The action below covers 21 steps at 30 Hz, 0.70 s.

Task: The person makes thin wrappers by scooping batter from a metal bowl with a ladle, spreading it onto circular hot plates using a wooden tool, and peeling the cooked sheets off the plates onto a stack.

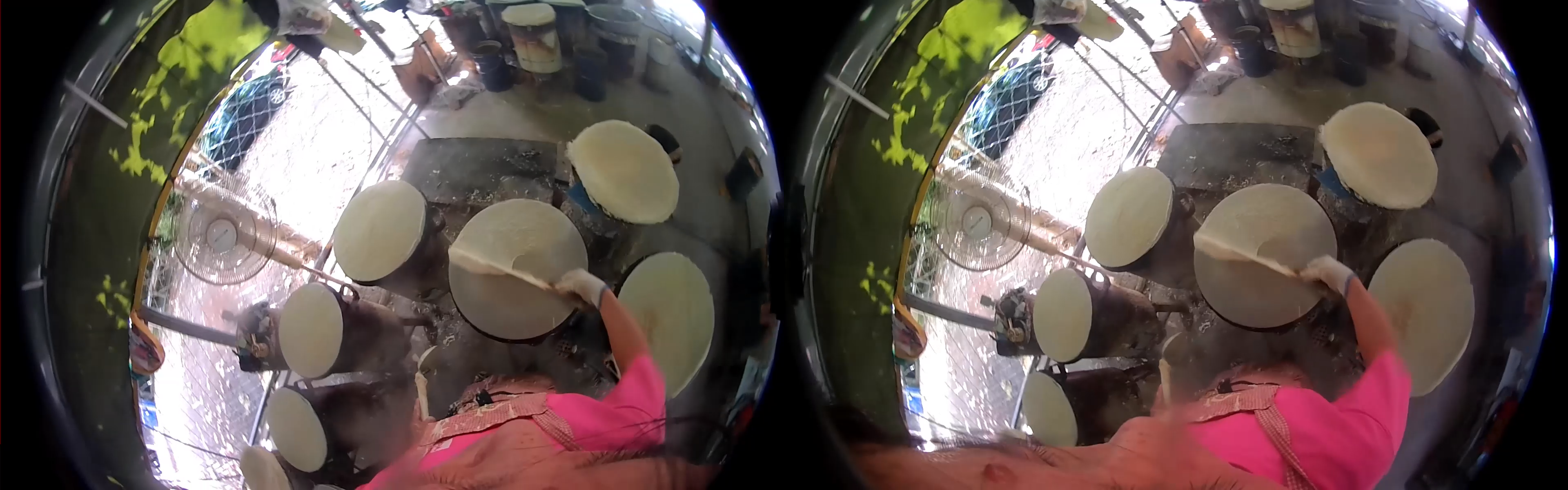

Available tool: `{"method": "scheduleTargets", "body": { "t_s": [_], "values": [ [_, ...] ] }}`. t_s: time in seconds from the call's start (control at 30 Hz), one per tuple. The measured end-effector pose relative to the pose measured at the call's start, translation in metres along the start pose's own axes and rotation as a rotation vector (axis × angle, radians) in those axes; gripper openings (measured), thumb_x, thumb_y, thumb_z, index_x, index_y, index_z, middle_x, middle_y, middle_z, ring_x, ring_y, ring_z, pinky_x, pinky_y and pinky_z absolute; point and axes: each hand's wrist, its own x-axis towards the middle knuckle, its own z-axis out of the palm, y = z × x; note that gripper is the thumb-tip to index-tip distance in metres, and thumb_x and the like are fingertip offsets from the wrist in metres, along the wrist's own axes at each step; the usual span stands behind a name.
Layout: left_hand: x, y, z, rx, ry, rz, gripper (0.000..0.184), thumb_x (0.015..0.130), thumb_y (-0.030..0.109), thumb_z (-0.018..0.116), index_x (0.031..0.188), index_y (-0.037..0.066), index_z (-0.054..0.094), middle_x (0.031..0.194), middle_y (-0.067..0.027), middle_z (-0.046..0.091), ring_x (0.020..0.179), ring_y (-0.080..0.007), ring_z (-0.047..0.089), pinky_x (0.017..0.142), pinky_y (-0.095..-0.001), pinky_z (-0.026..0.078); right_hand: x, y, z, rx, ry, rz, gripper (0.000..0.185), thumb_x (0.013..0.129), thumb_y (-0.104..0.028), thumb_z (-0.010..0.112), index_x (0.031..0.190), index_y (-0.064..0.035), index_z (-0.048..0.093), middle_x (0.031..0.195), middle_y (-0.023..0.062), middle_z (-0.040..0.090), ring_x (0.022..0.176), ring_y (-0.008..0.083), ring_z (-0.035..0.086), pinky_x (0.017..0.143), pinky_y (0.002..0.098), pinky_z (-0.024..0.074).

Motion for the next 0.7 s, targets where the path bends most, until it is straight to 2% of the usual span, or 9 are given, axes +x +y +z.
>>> {"method": "scheduleTargets", "body": {
  "t_s": [0.1,0.2,0.27,0.4,0.47,0.53,0.6,0.67,0.7],
  "values": [
    [-0.005,-0.004,-0.002,-0.034,0.024,-0.010,0.067,0.074,0.004,0.056,0.138,0.003,0.038,0.124,-0.0128,0.052,0.107,-0.0211,0.052,0.089,-0.0271,0.041,-0.006,0.019,-0.023,-0.003,-0.071,-0.036,0.017,0.067,-0.009,0.077,0.080,-0.0011,0.068,0.063,0.0032,0.060,0.052,0.0122,0.053,0.044,0.0307,0.0387],
    [-0.014,-0.007,-0.006,-0.037,0.039,-0.030,0.067,0.074,0.004,0.057,0.138,0.003,0.038,0.124,-0.0126,0.053,0.106,-0.0206,0.052,0.089,-0.0269,0.041,0.053,0.002,-0.021,0.111,0.072,-0.323,0.014,0.073,-0.013,0.072,0.081,-0.0006,0.070,0.061,0.0032,0.059,0.048,0.0112,0.051,0.041,0.0301,0.0365],
    [-0.022,-0.010,-0.007,-0.031,0.041,-0.044,0.067,0.074,0.004,0.057,0.138,0.003,0.038,0.123,-0.0125,0.053,0.105,-0.0203,0.052,0.088,-0.0267,0.041,0.058,-0.039,-0.009,-0.147,0.073,-0.115,0.014,0.075,-0.014,0.069,0.076,-0.0009,0.068,0.060,0.0031,0.057,0.052,0.0113,0.053,0.043,0.0300,0.0376],
    [-0.035,-0.011,-0.009,0.015,0.073,-0.068,0.067,0.074,0.004,0.058,0.138,0.002,0.038,0.123,-0.0122,0.053,0.104,-0.0197,0.051,0.088,-0.0264,0.040,0.062,0.019,-0.019,-0.227,-0.263,-0.143,0.013,0.074,-0.013,0.072,0.079,-0.0018,0.068,0.061,0.0024,0.057,0.049,0.0116,0.051,0.041,0.0280,0.0385],
    [-0.035,0.018,-0.002,-0.041,0.116,-0.060,0.067,0.074,0.003,0.058,0.138,0.003,0.038,0.123,-0.0120,0.053,0.105,-0.0200,0.051,0.088,-0.0263,0.040,0.049,0.045,-0.038,-0.115,-0.236,0.037,0.010,0.074,-0.011,0.071,0.079,-0.0026,0.068,0.062,0.0024,0.057,0.051,0.0114,0.051,0.042,0.0284,0.0393],
    [-0.033,-0.006,-0.006,-0.111,0.073,-0.016,0.069,0.075,0.002,0.057,0.140,0.002,0.035,0.123,-0.0124,0.052,0.106,-0.0190,0.051,0.089,-0.0257,0.040,0.025,0.005,-0.043,-0.190,-0.226,0.076,0.012,0.075,-0.015,0.072,0.080,-0.0041,0.070,0.061,0.0019,0.057,0.051,0.0110,0.052,0.043,0.0288,0.0393],
    [-0.037,-0.020,-0.010,-0.190,0.115,-0.030,0.070,0.075,0.002,0.056,0.140,0.001,0.034,0.123,-0.0128,0.053,0.104,-0.0186,0.052,0.088,-0.0257,0.041,0.078,0.013,-0.035,0.003,-0.285,-0.370,0.008,0.075,-0.011,0.070,0.075,-0.0029,0.067,0.053,0.0005,0.051,0.043,0.0114,0.043,0.039,0.0295,0.0343],
    [-0.044,-0.018,-0.013,-0.206,0.113,-0.072,0.071,0.074,0.003,0.057,0.141,0.003,0.034,0.119,-0.0133,0.054,0.099,-0.0190,0.053,0.084,-0.0274,0.043,0.054,-0.059,0.005,-0.169,-0.025,-0.157,0.009,0.077,-0.012,0.068,0.076,-0.0034,0.067,0.056,0.0003,0.052,0.044,0.0110,0.046,0.041,0.0287,0.0351],
    [-0.046,-0.015,-0.015,-0.212,0.113,-0.095,0.072,0.074,0.003,0.058,0.141,0.004,0.033,0.118,-0.0135,0.055,0.097,-0.0192,0.054,0.083,-0.0282,0.044,0.064,-0.061,-0.002,-0.311,-0.094,-0.109,0.010,0.076,-0.014,0.067,0.079,-0.0050,0.068,0.061,0.0018,0.056,0.051,0.0138,0.050,0.046,0.0308,0.0393]
  ]
}}
